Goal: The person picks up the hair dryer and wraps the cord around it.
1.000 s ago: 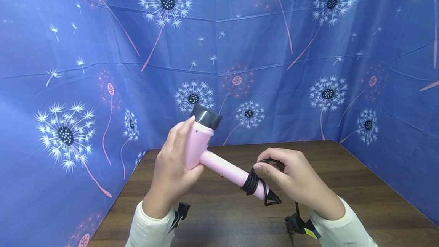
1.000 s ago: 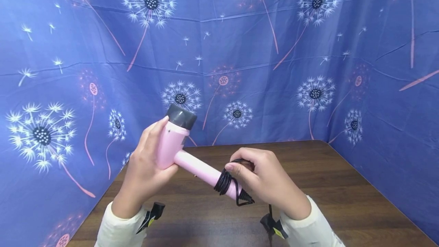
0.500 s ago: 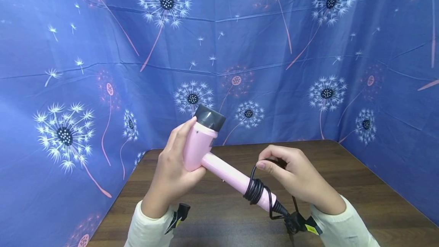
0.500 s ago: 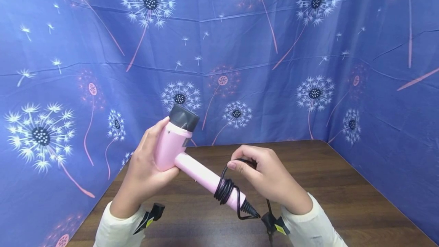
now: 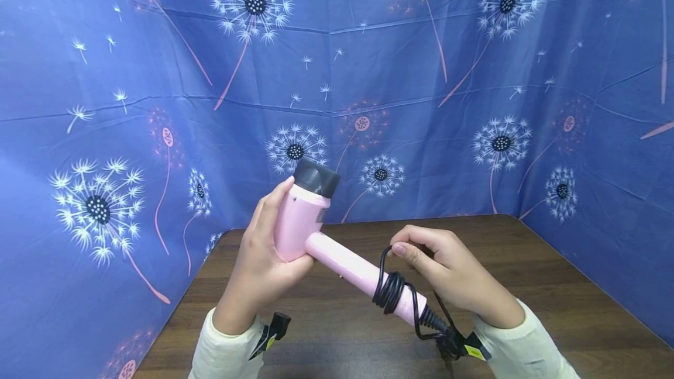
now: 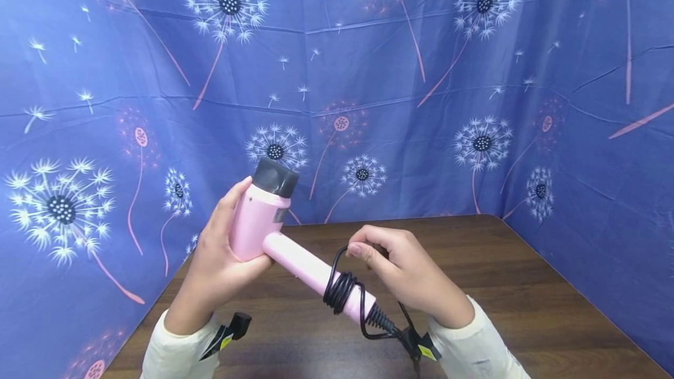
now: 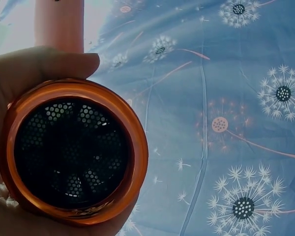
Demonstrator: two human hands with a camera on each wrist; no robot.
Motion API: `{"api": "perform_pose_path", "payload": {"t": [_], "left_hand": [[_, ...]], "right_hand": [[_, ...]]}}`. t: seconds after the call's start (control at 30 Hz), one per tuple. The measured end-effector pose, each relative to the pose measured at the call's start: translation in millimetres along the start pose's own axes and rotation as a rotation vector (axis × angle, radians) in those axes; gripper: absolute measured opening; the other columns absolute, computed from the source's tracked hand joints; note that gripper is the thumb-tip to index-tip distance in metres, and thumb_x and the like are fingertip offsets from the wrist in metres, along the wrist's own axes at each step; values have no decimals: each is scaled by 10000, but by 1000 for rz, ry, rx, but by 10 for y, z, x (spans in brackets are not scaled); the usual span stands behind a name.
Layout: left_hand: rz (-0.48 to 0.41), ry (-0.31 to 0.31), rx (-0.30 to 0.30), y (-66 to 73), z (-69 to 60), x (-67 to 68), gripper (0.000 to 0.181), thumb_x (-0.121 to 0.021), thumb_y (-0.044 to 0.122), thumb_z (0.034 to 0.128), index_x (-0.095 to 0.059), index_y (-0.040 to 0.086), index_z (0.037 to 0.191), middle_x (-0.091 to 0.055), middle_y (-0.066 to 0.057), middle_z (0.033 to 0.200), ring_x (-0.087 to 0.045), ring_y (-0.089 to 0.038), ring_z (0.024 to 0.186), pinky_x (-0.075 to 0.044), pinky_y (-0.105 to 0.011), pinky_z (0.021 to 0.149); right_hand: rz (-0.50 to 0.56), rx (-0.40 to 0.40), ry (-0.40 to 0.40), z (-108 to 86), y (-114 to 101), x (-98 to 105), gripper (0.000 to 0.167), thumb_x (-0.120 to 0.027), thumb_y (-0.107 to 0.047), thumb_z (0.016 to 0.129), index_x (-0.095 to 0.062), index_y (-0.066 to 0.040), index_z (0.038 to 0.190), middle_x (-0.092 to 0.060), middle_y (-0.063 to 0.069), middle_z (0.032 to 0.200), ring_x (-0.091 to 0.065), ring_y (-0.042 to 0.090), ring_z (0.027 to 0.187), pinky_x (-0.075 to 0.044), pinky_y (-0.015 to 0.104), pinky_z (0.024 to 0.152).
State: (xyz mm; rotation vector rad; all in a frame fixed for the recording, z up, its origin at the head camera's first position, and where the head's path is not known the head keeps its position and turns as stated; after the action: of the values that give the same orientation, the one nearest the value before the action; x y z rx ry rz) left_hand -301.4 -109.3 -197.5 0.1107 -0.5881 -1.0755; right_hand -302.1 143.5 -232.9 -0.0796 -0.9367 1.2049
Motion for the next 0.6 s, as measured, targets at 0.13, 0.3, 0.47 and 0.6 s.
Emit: {"api": "perform_pose_path", "payload": {"t": [0.13, 0.3, 0.47, 0.6], "left_hand": [[2, 38, 16, -14, -1, 34, 1171, -886, 34, 603, -356, 315, 1609, -542, -1, 1427, -536, -151, 1005, -516, -367, 716], [-5, 82, 46, -38, -13, 69, 1186, -897, 28, 592, -358, 315, 1609, -553, -11, 1395, -529, -144, 1040, -508, -380, 746], [-6, 110, 89, -81, -20, 91, 1185, -899, 33, 607, -350, 343, 1609, -543, -6, 1407, -523, -145, 1081, -497, -397, 779], [-8, 126, 119, -106, -19, 104, 1172, -893, 32, 629, -343, 367, 1608, -534, 7, 1419, -534, -149, 1082, -496, -404, 775]], "right_hand": [[77, 5, -29, 18, 2, -72, 240, -546, -104, 1060, -714, -256, 982, -560, -89, 712, -511, 78, 590, -460, 248, 516], [34, 67, -12, 42, -47, -99, 256, -534, -52, 1051, -713, -228, 1001, -659, -93, 831, -566, 48, 704, -501, 239, 626], [-23, 143, 2, 50, -105, -138, 251, -533, 3, 1029, -707, -178, 1039, -680, -80, 895, -596, 32, 775, -513, 225, 702], [-26, 162, -13, 17, -125, -204, 276, -601, 0, 930, -698, -192, 1103, -681, -107, 901, -615, 33, 795, -532, 250, 721]]}}
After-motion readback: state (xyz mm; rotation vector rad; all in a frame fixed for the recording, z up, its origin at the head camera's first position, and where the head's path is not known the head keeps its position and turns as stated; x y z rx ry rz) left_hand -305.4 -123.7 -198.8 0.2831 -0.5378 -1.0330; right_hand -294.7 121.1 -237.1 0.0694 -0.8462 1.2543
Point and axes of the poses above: each hand's wrist, its own z-axis towards the middle knuckle, its own x-axis out of the back of the hand, y = z × x, the point moved 10 cm from there along z, towards the middle knuckle
